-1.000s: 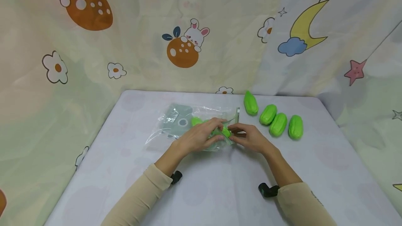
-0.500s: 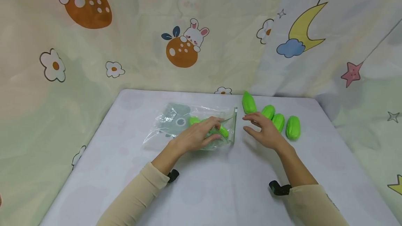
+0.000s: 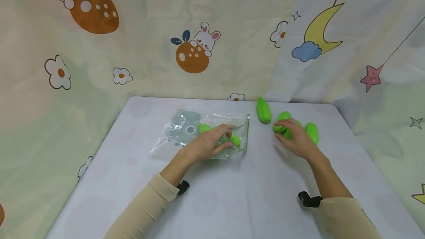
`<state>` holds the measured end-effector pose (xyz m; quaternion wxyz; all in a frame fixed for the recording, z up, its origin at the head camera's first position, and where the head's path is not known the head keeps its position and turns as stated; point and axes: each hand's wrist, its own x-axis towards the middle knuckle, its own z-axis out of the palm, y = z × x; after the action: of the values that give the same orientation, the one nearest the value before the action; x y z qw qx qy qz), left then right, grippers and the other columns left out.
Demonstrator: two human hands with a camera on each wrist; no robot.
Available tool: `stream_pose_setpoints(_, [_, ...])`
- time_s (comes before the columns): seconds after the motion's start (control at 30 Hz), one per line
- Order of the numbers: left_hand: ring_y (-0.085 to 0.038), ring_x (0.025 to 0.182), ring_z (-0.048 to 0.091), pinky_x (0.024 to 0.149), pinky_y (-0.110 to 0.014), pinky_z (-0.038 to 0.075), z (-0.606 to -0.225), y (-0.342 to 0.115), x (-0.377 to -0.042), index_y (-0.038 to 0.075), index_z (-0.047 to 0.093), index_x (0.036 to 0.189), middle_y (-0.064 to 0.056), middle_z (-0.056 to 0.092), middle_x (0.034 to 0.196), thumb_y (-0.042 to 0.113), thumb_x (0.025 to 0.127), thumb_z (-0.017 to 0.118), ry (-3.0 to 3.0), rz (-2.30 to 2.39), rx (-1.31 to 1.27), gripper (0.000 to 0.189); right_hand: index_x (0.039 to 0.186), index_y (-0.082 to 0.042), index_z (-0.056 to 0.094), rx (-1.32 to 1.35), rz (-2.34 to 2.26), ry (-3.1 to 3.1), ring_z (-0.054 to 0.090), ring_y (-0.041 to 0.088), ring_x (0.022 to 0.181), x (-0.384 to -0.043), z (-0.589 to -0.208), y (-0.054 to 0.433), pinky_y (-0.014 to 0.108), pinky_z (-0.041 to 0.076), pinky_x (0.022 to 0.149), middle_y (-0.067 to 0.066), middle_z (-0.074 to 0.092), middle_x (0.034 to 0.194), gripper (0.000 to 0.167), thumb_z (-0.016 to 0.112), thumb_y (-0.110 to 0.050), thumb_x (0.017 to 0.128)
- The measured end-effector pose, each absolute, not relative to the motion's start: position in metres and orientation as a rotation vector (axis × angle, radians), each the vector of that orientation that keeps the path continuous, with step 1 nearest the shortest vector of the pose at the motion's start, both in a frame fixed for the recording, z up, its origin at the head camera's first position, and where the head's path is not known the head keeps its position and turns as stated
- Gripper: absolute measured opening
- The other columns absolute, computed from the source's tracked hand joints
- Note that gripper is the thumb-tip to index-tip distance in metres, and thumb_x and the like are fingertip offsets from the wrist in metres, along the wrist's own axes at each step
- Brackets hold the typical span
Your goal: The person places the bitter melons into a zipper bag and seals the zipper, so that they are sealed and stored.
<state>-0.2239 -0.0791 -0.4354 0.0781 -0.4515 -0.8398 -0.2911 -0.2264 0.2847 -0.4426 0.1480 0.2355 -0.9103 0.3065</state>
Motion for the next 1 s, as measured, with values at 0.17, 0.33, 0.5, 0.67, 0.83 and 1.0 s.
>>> stream_pose_setpoints(0.17, [-0.020, 0.091, 0.063, 0.072, -0.025, 0.048, -0.434, -0.079, -0.223, 0.010, 0.047, 0.143, -0.001, 0.064, 0.121, 0.032, 0.103, 0.064, -2.517, -0.882, -1.350, 0.048, 0.124, 0.000, 0.067, 0.614, 0.852, -2.597, 0.049, 0.047, 0.125, -0.223, -0.441, 0.305, 0.062, 0.038, 0.100, 0.023, 0.057, 0.131, 0.038, 0.077, 0.000, 0.087])
stream_pose_setpoints(0.33, [-0.020, 0.089, 0.064, 0.071, -0.026, 0.048, -0.434, -0.079, -0.223, 0.012, 0.050, 0.136, -0.001, 0.062, 0.131, 0.034, 0.104, 0.063, -2.534, -0.868, -1.345, 0.042, 0.126, -0.001, 0.065, 0.496, 0.814, -2.594, 0.041, 0.059, 0.125, -0.216, -0.439, 0.327, 0.076, 0.030, 0.092, 0.028, 0.053, 0.137, 0.041, 0.077, -0.003, 0.087])
stream_pose_setpoints(0.5, [-0.021, 0.090, 0.065, 0.072, -0.026, 0.048, -0.434, -0.079, -0.222, 0.012, 0.052, 0.126, -0.003, 0.054, 0.147, 0.034, 0.104, 0.062, -2.548, -0.867, -1.341, 0.033, 0.132, -0.002, 0.061, 0.359, 0.782, -2.659, 0.036, 0.064, 0.127, -0.210, -0.440, 0.342, 0.084, 0.024, 0.087, 0.030, 0.046, 0.144, 0.044, 0.074, -0.011, 0.091])
stream_pose_setpoints(0.67, [-0.020, 0.093, 0.065, 0.073, -0.026, 0.048, -0.432, -0.079, -0.222, 0.011, 0.053, 0.125, -0.004, 0.054, 0.148, 0.034, 0.104, 0.062, -2.547, -0.862, -1.350, 0.032, 0.135, 0.000, 0.059, 0.308, 0.790, -2.667, 0.035, 0.065, 0.127, -0.207, -0.443, 0.350, 0.086, 0.023, 0.088, 0.031, 0.044, 0.145, 0.046, 0.073, -0.012, 0.092])
stream_pose_setpoints(0.83, [-0.018, 0.095, 0.065, 0.073, -0.026, 0.048, -0.431, -0.078, -0.222, 0.011, 0.053, 0.125, -0.003, 0.054, 0.147, 0.035, 0.104, 0.062, -2.540, -0.857, -1.349, 0.032, 0.137, 0.000, 0.057, 0.289, 0.788, -2.664, 0.035, 0.066, 0.125, -0.207, -0.446, 0.355, 0.086, 0.024, 0.085, 0.033, 0.042, 0.146, 0.047, 0.071, -0.013, 0.094])
stream_pose_setpoints(1.0, [-0.019, 0.089, 0.063, 0.071, -0.025, 0.047, -0.431, -0.078, -0.222, 0.012, 0.053, 0.127, -0.001, 0.056, 0.142, 0.035, 0.104, 0.062, -2.544, -0.858, -1.347, 0.033, 0.138, 0.002, 0.053, 0.262, 0.766, -2.695, 0.035, 0.069, 0.125, -0.208, -0.450, 0.358, 0.086, 0.026, 0.087, 0.037, 0.040, 0.147, 0.050, 0.070, -0.014, 0.094])
